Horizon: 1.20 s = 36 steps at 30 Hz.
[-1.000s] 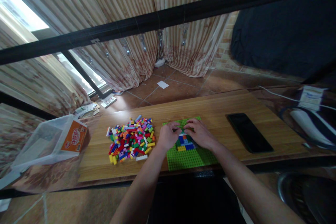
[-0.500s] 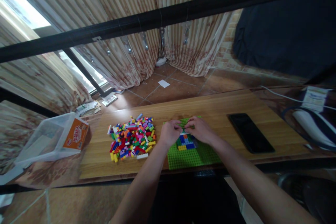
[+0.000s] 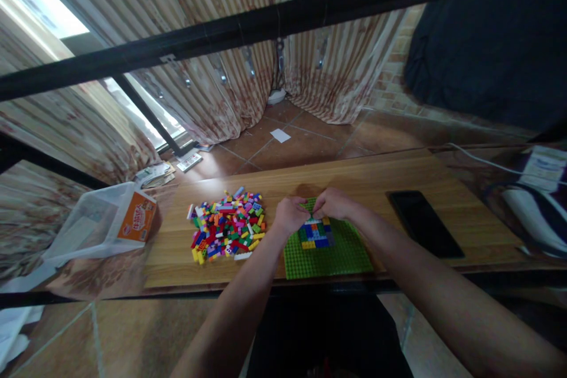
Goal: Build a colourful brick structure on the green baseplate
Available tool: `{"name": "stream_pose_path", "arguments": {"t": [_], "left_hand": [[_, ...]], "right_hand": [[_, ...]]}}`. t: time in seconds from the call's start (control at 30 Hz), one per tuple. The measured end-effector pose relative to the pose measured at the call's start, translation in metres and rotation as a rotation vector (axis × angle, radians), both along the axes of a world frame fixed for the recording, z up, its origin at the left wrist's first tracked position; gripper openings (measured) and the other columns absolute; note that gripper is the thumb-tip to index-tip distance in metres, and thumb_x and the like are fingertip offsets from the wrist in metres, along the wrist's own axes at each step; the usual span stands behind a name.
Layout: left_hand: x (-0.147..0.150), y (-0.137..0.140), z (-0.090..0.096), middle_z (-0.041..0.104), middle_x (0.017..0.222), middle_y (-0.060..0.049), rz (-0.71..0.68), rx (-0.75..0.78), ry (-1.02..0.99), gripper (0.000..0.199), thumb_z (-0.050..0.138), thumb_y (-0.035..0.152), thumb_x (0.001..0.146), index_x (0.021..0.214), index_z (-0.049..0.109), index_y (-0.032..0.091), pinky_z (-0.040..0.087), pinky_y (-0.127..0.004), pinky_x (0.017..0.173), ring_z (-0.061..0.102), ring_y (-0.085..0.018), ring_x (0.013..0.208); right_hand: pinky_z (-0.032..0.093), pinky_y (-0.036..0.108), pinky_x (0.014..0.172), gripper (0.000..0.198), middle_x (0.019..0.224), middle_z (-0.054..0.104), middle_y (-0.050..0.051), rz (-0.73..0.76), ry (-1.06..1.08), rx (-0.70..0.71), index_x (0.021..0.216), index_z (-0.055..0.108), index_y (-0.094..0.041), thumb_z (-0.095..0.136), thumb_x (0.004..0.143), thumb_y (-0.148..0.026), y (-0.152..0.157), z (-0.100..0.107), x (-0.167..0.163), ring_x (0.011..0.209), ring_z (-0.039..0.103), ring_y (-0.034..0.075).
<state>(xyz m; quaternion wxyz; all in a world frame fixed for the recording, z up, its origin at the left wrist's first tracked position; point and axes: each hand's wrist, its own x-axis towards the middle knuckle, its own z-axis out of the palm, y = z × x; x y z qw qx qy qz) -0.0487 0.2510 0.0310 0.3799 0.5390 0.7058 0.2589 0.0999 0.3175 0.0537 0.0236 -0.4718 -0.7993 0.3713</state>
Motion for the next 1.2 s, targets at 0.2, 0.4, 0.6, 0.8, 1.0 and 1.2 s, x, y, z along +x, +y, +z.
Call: {"name": "stream_pose_path", "arguments": {"t": [0.2,0.4,0.6,0.8,1.0,1.2], "left_hand": [[0.001,-0.012,0.012,0.074,0.077,-0.004,0.0,0.073,0.04,0.041,0.065,0.005,0.065,0.106,0.068,0.012,0.055,-0.027,0.074,0.069,-0.016,0.073],[0.003,-0.027,0.015,0.075,0.085,-0.001,0.017,0.157,0.095,0.041,0.056,0.005,0.072,0.11,0.067,0.019,0.053,-0.026,0.08,0.069,-0.015,0.081],[0.009,-0.032,0.016,0.075,0.085,-0.003,0.015,0.209,0.143,0.038,0.055,0.006,0.074,0.106,0.068,0.019,0.051,-0.027,0.084,0.069,-0.017,0.084],[0.008,-0.034,0.014,0.074,0.098,-0.007,0.044,0.274,0.162,0.034,0.05,0.007,0.079,0.107,0.068,0.017,0.05,-0.027,0.087,0.068,-0.017,0.093],[-0.001,-0.062,0.006,0.07,0.108,-0.009,0.146,0.334,0.15,0.036,0.046,0.008,0.084,0.115,0.062,0.015,0.049,-0.031,0.093,0.066,-0.018,0.099],[0.008,-0.094,-0.008,0.065,0.114,-0.01,0.148,0.447,0.188,0.04,0.051,0.006,0.078,0.117,0.059,0.016,0.045,-0.039,0.1,0.058,-0.022,0.109]], "right_hand": [[0.046,0.025,0.06,0.01,0.064,0.072,0.0,-0.013,0.128,0.035,0.066,0.075,-0.021,0.076,0.057,-0.026,-0.009,0.001,0.008,0.061,0.063,0.016],[0.051,0.031,0.079,0.03,0.093,0.074,0.008,-0.211,0.299,0.204,0.092,0.073,-0.017,0.05,0.083,-0.034,-0.025,-0.012,0.039,0.086,0.067,0.02],[0.051,0.036,0.081,0.031,0.094,0.072,0.01,-0.289,0.344,0.31,0.094,0.07,-0.017,0.045,0.087,-0.035,-0.055,-0.022,0.06,0.087,0.066,0.021],[0.041,0.04,0.097,0.024,0.106,0.066,0.009,-0.118,0.294,0.449,0.099,0.071,-0.02,0.055,0.085,-0.03,-0.065,-0.012,0.034,0.105,0.056,0.022],[0.039,0.039,0.095,0.024,0.106,0.067,0.008,0.065,0.14,0.487,0.099,0.073,-0.02,0.052,0.088,-0.026,-0.052,-0.014,0.016,0.102,0.054,0.023],[0.04,0.038,0.09,0.024,0.099,0.07,0.007,0.107,0.137,0.45,0.096,0.074,-0.022,0.052,0.088,-0.028,-0.042,-0.019,0.015,0.098,0.056,0.022]]}}
